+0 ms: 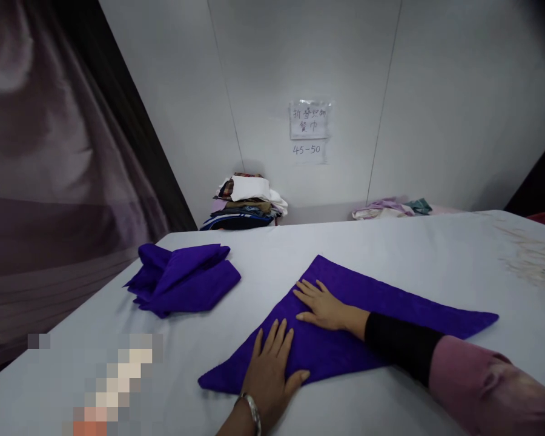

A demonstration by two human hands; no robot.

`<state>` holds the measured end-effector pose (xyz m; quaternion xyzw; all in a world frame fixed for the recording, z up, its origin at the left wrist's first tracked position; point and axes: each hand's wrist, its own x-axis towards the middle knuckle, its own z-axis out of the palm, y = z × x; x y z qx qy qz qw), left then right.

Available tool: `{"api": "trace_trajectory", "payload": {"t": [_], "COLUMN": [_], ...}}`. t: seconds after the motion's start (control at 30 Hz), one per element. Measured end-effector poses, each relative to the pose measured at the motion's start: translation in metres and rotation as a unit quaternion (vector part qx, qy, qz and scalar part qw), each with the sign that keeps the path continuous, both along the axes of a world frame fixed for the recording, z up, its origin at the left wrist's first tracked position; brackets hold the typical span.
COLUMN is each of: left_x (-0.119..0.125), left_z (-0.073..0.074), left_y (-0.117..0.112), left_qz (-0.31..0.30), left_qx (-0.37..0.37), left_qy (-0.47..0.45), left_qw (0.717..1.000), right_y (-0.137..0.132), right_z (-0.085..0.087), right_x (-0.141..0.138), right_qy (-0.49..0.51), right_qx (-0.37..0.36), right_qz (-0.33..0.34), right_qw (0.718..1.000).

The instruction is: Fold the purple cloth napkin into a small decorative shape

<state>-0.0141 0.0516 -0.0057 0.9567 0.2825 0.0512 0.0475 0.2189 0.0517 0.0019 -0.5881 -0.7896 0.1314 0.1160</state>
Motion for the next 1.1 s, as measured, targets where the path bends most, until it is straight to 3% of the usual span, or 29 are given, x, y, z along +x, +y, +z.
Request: {"api": "trace_trajectory", "payload": {"t": [0.13, 0.27, 0.37, 0.43, 0.6, 0.67, 0.73, 0.83, 0.97, 1.03, 1.1], "left_x": [0.000, 0.000, 0.000, -0.001, 0.000, 0.001, 0.002, 0.004, 0.003, 0.004, 0.004], "left_z": [-0.002, -0.001, -0.003, -0.005, -0.007, -0.005, -0.004, -0.003, -0.004, -0.004, -0.003], "left_y": [0.000, 0.002, 0.003, 0.004, 0.005, 0.004, 0.004, 0.004, 0.006, 0.006, 0.006], "left_qz": [0.008, 0.012, 0.010, 0.009, 0.009, 0.013, 0.018, 0.020, 0.018, 0.018, 0.020], "left_qx": [-0.009, -0.015, -0.029, -0.031, -0.014, -0.012, -0.011, 0.000, 0.010, 0.011, 0.012], "left_qy": [0.016, 0.019, 0.016, 0.015, 0.008, 0.016, 0.026, 0.030, 0.025, 0.022, 0.025], "left_qw": [1.000, 1.000, 0.999, 0.999, 1.000, 1.000, 0.999, 0.999, 0.999, 1.000, 0.999], "right_y": [0.013, 0.027, 0.016, -0.006, -0.076, -0.092, -0.098, -0.105, -0.127, -0.137, -0.143], "right_z": [0.004, 0.015, 0.024, 0.026, 0.015, 0.008, 0.002, -0.003, -0.002, 0.003, 0.009], "right_x": [0.024, 0.068, 0.077, 0.061, 0.003, 0.002, 0.022, 0.078, 0.153, 0.166, 0.153], "right_qy": [-0.021, -0.039, -0.045, -0.040, 0.042, 0.043, 0.021, -0.018, -0.068, -0.083, -0.085], "right_qx": [-0.031, -0.037, -0.035, -0.032, -0.027, -0.033, -0.033, -0.027, -0.034, -0.041, -0.032], "right_qz": [-0.036, -0.144, -0.191, -0.163, 0.035, 0.038, -0.018, -0.141, -0.306, -0.372, -0.380], "right_qw": [0.999, 0.988, 0.980, 0.985, 0.998, 0.998, 0.999, 0.989, 0.949, 0.923, 0.920]}}
